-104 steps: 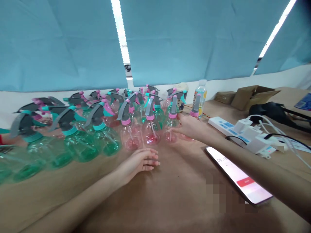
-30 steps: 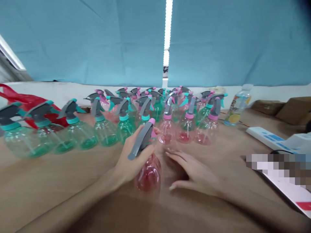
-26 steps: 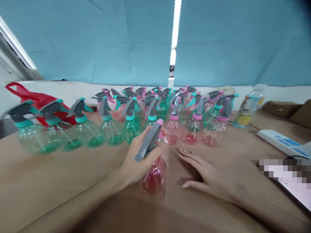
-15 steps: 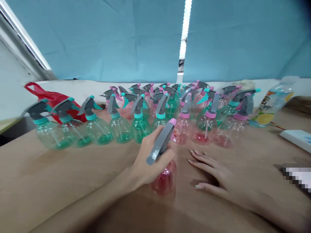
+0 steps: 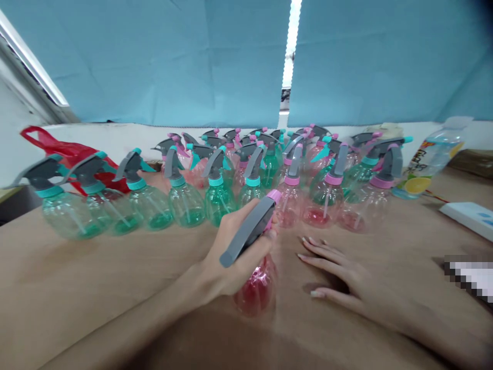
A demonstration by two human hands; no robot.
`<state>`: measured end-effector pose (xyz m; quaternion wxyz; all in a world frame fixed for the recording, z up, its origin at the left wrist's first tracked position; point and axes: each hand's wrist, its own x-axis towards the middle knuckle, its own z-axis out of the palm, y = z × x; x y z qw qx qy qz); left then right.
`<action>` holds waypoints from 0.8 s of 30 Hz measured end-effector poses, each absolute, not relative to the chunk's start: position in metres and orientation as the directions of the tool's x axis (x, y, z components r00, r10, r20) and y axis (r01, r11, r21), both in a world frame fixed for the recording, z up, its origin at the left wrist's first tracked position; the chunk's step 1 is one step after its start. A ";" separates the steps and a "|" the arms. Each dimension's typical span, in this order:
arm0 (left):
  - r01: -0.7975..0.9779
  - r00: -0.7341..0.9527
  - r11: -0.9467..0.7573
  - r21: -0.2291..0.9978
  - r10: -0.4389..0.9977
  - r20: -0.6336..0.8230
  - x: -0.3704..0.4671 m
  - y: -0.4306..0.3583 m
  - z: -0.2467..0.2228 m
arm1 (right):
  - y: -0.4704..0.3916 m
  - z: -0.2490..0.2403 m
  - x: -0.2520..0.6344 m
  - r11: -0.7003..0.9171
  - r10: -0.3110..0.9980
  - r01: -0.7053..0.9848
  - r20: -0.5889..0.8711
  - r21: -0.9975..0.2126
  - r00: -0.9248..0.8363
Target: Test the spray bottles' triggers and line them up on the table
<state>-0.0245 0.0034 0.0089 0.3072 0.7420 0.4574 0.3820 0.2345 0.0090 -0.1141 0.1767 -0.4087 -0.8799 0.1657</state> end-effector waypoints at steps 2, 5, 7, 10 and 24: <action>0.468 0.294 -0.422 0.777 0.903 0.313 -0.024 0.003 0.011 | 0.009 -0.114 0.234 0.610 0.779 0.655 0.188 -0.447 -0.598; 0.470 0.292 -0.427 0.772 0.901 0.320 -0.023 0.003 0.011 | 0.009 -0.115 0.234 0.607 0.782 0.654 0.194 -0.451 -0.592; 0.469 0.292 -0.424 0.775 0.902 0.317 -0.023 0.003 0.009 | 0.009 -0.115 0.234 0.596 0.789 0.664 0.179 -0.451 -0.587; 0.459 0.286 -0.430 0.777 0.900 0.329 -0.022 0.003 0.007 | 0.008 -0.114 0.234 0.593 0.791 0.671 0.167 -0.446 -0.588; 0.468 0.277 -0.451 0.760 0.892 0.358 -0.020 0.001 0.009 | 0.007 -0.111 0.233 0.589 0.794 0.680 0.157 -0.437 -0.587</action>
